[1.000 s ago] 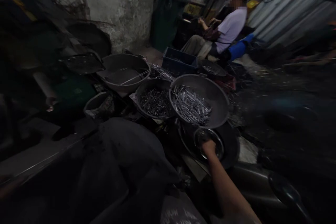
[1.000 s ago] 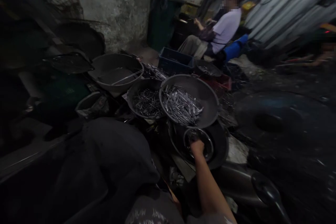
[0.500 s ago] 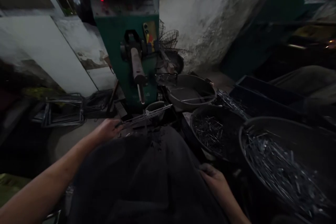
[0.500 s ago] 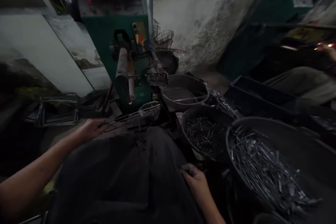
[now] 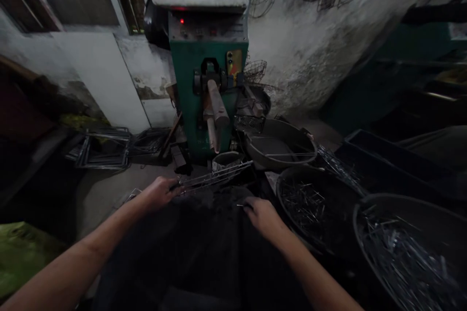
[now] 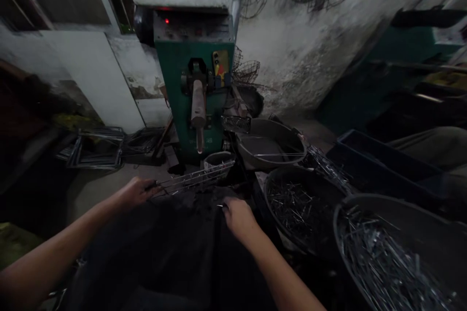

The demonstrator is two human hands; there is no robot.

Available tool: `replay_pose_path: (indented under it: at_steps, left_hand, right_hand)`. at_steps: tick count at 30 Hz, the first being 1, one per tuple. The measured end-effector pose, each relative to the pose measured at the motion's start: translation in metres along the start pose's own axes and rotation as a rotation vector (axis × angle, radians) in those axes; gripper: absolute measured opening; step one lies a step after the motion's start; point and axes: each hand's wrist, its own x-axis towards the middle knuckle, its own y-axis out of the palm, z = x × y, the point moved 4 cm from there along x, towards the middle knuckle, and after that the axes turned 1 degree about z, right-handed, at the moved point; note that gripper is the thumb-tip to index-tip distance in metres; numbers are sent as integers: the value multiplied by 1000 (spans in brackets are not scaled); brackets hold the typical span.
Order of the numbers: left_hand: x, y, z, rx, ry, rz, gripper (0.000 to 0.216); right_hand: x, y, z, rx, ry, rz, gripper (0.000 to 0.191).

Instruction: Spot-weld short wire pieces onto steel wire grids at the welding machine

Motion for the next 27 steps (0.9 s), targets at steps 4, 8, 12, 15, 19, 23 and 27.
replay_pose_path:
  at_steps: [4,8,12,15,19,23,27]
  left_hand:
    - [-8,-1,8,-20,6,-5,46]
    - [-8,0,10,-38,25,-33,46]
    - [-8,-2,8,-56,18,-41,47]
    - [-9,-5,8,-58,1,-57,47]
    - [-9,-8,10,-66,0,-67,47]
    - [-7,-9,13,-78,-26,-69,46]
    - [-6,-13,14,-102,-48,-79,45]
  right_hand:
    - [-6,-7,-9,-51,42,30,5]
    - [25,1,-9,560,187,-3,17]
    - [68,20,5,997,147,-245,29]
    - [87,30,19,1068,74,-341,30]
    - [95,35,29,1150,5,-393,32]
    - [101,38,31,1197,-4,-401,33]
    - [109,40,32,1206,-44,-392,32]
